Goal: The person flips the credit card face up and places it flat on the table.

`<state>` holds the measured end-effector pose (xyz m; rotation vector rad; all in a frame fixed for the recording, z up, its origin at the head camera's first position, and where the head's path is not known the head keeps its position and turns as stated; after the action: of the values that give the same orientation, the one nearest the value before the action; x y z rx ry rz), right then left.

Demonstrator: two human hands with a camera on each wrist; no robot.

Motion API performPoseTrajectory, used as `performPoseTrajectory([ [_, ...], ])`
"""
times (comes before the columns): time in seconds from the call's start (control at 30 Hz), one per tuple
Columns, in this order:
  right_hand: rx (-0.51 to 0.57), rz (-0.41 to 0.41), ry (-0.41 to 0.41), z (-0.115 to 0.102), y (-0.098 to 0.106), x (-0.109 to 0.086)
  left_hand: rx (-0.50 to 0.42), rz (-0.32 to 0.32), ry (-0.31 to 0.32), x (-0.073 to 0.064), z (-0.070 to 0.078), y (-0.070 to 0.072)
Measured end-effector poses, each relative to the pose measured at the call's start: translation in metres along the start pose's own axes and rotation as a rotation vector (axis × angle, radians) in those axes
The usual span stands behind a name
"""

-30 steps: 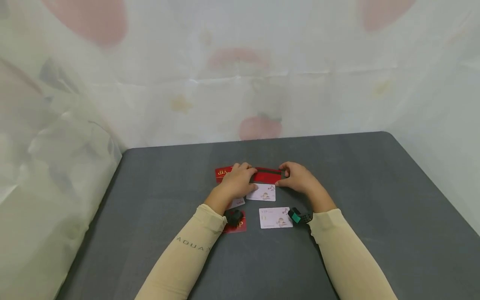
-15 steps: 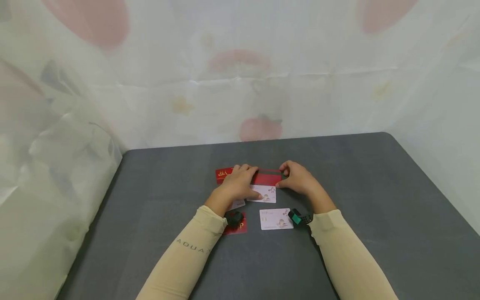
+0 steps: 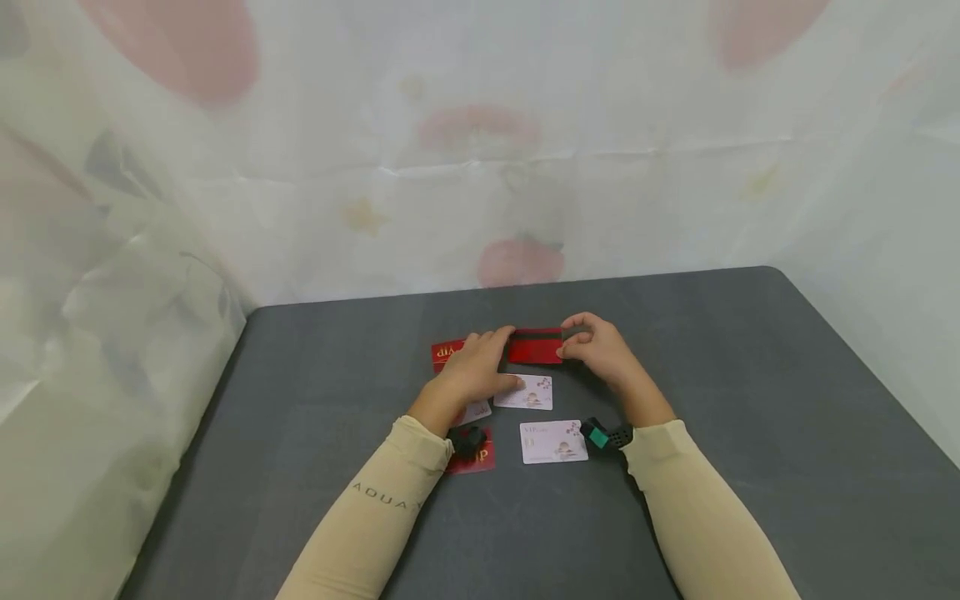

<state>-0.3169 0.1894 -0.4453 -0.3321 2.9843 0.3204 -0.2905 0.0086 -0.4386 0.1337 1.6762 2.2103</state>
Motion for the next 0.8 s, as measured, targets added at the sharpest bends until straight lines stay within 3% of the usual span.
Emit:
performPoseTrajectory([
  [0.2, 0.077, -0.034, 0.008, -0.005, -0.002, -0.002, -0.022, 0.057, -0.005, 0.001, 0.0, 0.007],
  [0.33, 0.017, -0.076, 0.054, -0.011, -0.005, -0.004, -0.003, 0.132, -0.004, 0.001, 0.003, 0.017],
  [0.47, -0.332, -0.099, 0.199, -0.029, -0.014, -0.011, 0.019, 0.18, -0.012, 0.0, 0.009, 0.025],
  [0.6, -0.724, -0.04, 0.339, -0.048, -0.028, -0.021, 0.052, 0.218, -0.048, -0.001, 0.022, 0.028],
  [0.7, -0.841, 0.011, 0.397, -0.058, -0.037, -0.027, 0.061, 0.248, -0.078, -0.003, 0.032, 0.029],
  [0.8, -0.871, 0.048, 0.431, -0.065, -0.041, -0.032, 0.03, 0.262, -0.103, -0.004, 0.039, 0.03],
])
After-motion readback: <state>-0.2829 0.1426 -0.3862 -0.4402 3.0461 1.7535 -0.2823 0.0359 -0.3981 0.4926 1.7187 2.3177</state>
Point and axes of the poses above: each hand's wrist, its own x-axis towards the middle knuckle, its own y-axis out of the back of the hand, z = x × y, the point moved 9 cm from there along x, towards the middle knuckle, and after that the axes turned 9 degrees about x, right-handed, at the moved point
